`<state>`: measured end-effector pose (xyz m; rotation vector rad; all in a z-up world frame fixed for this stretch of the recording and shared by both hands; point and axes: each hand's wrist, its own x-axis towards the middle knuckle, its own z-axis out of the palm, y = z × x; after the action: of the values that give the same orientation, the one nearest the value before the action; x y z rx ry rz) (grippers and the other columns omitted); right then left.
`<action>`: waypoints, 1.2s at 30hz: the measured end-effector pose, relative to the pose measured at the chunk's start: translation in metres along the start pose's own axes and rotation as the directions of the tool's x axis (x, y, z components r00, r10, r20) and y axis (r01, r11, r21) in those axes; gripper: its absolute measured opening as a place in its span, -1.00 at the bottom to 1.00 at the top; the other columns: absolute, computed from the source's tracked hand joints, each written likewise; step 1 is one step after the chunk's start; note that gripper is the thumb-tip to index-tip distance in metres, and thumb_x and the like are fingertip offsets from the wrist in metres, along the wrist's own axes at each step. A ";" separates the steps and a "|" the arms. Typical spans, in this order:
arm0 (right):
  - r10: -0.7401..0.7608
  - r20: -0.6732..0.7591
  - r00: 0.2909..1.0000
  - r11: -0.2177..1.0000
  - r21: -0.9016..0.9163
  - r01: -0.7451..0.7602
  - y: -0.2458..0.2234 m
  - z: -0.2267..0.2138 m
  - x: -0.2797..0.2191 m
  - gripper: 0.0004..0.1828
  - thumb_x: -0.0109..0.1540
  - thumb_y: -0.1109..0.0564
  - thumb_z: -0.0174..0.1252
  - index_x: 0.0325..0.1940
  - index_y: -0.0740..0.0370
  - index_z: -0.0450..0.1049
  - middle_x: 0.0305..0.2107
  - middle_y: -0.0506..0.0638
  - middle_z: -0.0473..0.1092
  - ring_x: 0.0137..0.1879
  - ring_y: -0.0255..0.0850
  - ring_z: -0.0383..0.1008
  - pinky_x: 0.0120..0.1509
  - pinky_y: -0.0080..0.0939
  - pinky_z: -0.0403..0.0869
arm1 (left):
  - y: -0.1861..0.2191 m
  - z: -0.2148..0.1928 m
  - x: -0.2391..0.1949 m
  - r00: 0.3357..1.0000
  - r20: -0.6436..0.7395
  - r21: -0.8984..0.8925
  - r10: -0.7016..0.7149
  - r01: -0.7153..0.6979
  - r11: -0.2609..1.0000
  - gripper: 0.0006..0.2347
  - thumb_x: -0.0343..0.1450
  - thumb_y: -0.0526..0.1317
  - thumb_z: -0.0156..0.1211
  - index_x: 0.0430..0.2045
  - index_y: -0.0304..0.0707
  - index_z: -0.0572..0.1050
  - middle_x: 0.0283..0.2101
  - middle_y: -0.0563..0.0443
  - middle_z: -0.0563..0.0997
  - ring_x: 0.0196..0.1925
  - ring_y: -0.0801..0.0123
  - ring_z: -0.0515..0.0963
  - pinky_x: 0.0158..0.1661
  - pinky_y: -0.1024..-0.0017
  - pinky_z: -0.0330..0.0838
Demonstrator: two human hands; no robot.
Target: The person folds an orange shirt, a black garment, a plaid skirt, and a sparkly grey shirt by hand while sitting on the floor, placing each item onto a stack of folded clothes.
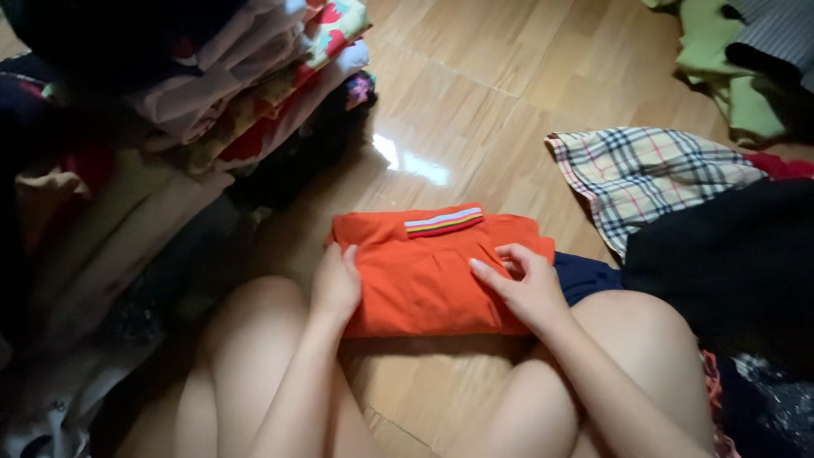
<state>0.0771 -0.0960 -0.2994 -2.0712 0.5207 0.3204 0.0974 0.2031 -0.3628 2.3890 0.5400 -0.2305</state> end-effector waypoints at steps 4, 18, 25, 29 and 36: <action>-0.202 -0.285 0.937 0.966 -0.218 0.142 0.029 -0.017 0.002 -0.70 0.19 -0.04 0.32 -0.01 -0.02 0.56 -0.16 0.01 0.51 0.09 -0.02 0.55 0.19 -0.06 0.50 | -0.010 0.000 0.010 0.911 -0.336 0.080 0.238 -0.224 0.971 -0.80 0.56 -0.26 0.01 -0.23 -0.53 0.49 -0.30 -0.44 0.58 -0.11 -0.25 0.61 -0.09 -0.03 0.47; 0.232 -0.136 0.963 0.941 -0.218 -0.257 -0.003 -0.031 0.008 0.45 -0.12 -0.13 0.66 0.49 0.59 -0.13 0.25 0.49 0.29 0.39 0.34 0.32 0.39 0.31 0.35 | 0.143 -0.010 -0.083 0.586 0.178 0.299 0.791 -0.798 0.524 -0.37 0.10 -0.64 0.06 0.08 -0.11 0.49 0.30 0.06 0.40 0.39 0.05 0.29 0.20 0.16 0.26; 0.100 -0.138 0.985 0.943 -0.302 -0.138 0.000 -0.012 -0.004 -0.65 0.00 -0.09 0.39 -0.28 0.18 0.62 -0.34 0.20 0.56 0.01 0.18 0.59 -0.01 0.10 0.52 | 0.165 0.032 -0.040 0.430 0.511 0.586 0.744 -0.808 0.064 -0.75 0.32 -0.26 0.22 -0.15 0.12 0.56 0.09 0.13 0.46 0.37 0.18 0.23 0.31 0.02 0.05; 0.143 -0.144 0.979 0.990 0.028 -0.140 0.038 -0.005 0.023 -0.65 0.05 -0.10 0.44 -0.14 -0.01 0.62 -0.53 -0.13 0.52 -0.17 -0.17 0.60 -0.04 -0.07 0.54 | 0.186 0.039 -0.035 0.445 0.669 0.606 0.596 -0.790 -0.090 -0.64 0.31 -0.18 0.24 0.01 0.27 0.59 0.36 0.19 0.33 0.52 0.15 0.04 0.47 -0.06 -0.27; 0.196 -0.134 0.971 0.979 0.087 -0.186 0.031 -0.003 0.023 -0.62 0.03 -0.09 0.44 -0.10 0.00 0.67 -0.60 -0.16 0.45 -0.18 -0.18 0.60 -0.03 -0.11 0.52 | 0.185 0.056 -0.019 0.501 0.564 0.698 0.656 -0.714 -0.054 -0.73 0.44 -0.24 0.03 -0.03 0.06 0.60 0.08 0.08 0.64 0.31 0.22 0.33 0.33 0.06 -0.05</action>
<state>0.0818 -0.1182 -0.3310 -1.9850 0.8098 0.2626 0.1601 0.0331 -0.2935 3.2873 -1.3419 -0.1023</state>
